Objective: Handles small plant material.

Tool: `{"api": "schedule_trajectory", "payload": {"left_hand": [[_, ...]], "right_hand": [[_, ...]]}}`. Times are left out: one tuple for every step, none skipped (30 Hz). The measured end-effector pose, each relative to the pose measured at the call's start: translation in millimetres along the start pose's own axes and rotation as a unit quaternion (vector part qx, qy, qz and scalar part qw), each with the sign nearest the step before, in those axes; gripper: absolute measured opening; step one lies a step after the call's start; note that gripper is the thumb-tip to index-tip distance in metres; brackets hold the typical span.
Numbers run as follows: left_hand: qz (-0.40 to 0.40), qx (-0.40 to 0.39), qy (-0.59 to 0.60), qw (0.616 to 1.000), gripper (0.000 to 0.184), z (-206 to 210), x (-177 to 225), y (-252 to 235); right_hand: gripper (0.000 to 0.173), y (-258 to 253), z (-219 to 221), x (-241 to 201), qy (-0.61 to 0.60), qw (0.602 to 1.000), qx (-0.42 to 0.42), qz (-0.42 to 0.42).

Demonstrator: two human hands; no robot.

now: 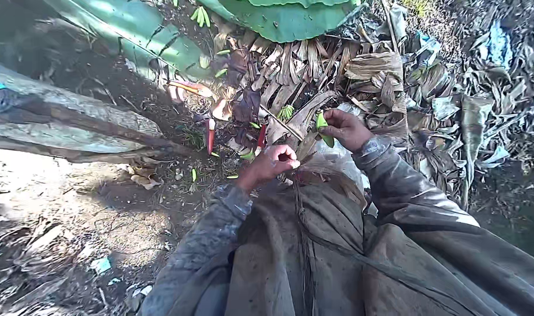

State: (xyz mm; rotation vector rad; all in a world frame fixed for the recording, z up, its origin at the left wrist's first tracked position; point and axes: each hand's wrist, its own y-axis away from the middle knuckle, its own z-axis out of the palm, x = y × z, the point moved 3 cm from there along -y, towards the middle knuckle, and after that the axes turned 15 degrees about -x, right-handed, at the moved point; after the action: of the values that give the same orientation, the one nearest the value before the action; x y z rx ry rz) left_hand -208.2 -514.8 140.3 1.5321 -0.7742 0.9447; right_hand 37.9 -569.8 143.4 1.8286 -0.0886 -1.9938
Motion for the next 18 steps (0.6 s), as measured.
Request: {"api": "schedule_trajectory", "payload": {"left_hand": [[-0.024, -0.022, -0.022, 0.999, 0.017, 11, 0, 14], [-0.05, -0.04, -0.043, 0.997, 0.018, 22, -2, 27], [-0.067, -0.049, -0.054, 0.995, 0.018, 33, -6, 39], [-0.08, -0.055, -0.046, 0.994, 0.019, 42, -12, 51], [-0.077, -0.054, -0.025, 0.995, 0.018, 50, -18, 64], [-0.069, -0.049, -0.006, 0.996, 0.017, 58, -23, 76], [-0.064, -0.03, 0.002, 0.998, 0.017, 68, -25, 86], [-0.061, -0.004, -0.004, 0.998, 0.019, 78, -24, 94], [-0.066, 0.014, -0.023, 0.997, 0.027, 88, -21, 101], [-0.077, 0.029, -0.068, 0.994, 0.039, 97, -25, 102], [-0.095, 0.036, -0.123, 0.987, 0.051, 104, -27, 101], [-0.114, 0.03, -0.174, 0.978, 0.058, 111, -24, 99], [-0.131, 0.017, -0.215, 0.968, 0.06, 117, -17, 98], [-0.144, -0.005, -0.249, 0.958, 0.056, 122, -10, 96], [-0.153, -0.032, -0.281, 0.947, 0.049, 126, -3, 93], [-0.156, -0.057, -0.304, 0.938, 0.041, 130, 4, 91], [-0.153, -0.075, -0.32, 0.932, 0.035, 132, 11, 90], [-0.141, -0.076, -0.32, 0.934, 0.031, 132, 17, 92]], "right_hand": [[0.016, 4, 16, -1, -0.012, 1.0, -0.026, -0.012], [0.016, 10, 36, -2, -0.029, 0.997, -0.065, -0.024], [0.016, 16, 58, -3, -0.049, 0.992, -0.116, -0.027], [0.017, 21, 81, -5, -0.065, 0.984, -0.164, -0.021], [0.019, 25, 101, -3, -0.079, 0.976, -0.204, -0.013], [0.02, 30, 118, 1, -0.092, 0.969, -0.228, -0.004], [0.021, 35, 130, 6, -0.1, 0.968, -0.231, 0.003], [0.022, 40, 138, 11, -0.106, 0.968, -0.228, 0.004], [0.023, 45, 144, 15, -0.108, 0.969, -0.22, 0.003], [0.027, 50, 147, 18, -0.111, 0.971, -0.21, 0.0], [0.031, 54, 149, 19, -0.11, 0.974, -0.199, -0.003], [0.034, 58, 149, 18, -0.102, 0.977, -0.187, -0.002], [0.036, 61, 150, 16, -0.092, 0.981, -0.174, -0.001], [0.037, 64, 149, 13, -0.081, 0.983, -0.164, -0.001], [0.037, 65, 148, 11, -0.073, 0.985, -0.159, 0.001], [0.038, 66, 147, 8, -0.069, 0.986, -0.151, 0.001], [0.038, 68, 147, 5, -0.068, 0.988, -0.141, 0.001], [0.037, 70, 147, 2, -0.064, 0.989, -0.134, -0.005]]}}
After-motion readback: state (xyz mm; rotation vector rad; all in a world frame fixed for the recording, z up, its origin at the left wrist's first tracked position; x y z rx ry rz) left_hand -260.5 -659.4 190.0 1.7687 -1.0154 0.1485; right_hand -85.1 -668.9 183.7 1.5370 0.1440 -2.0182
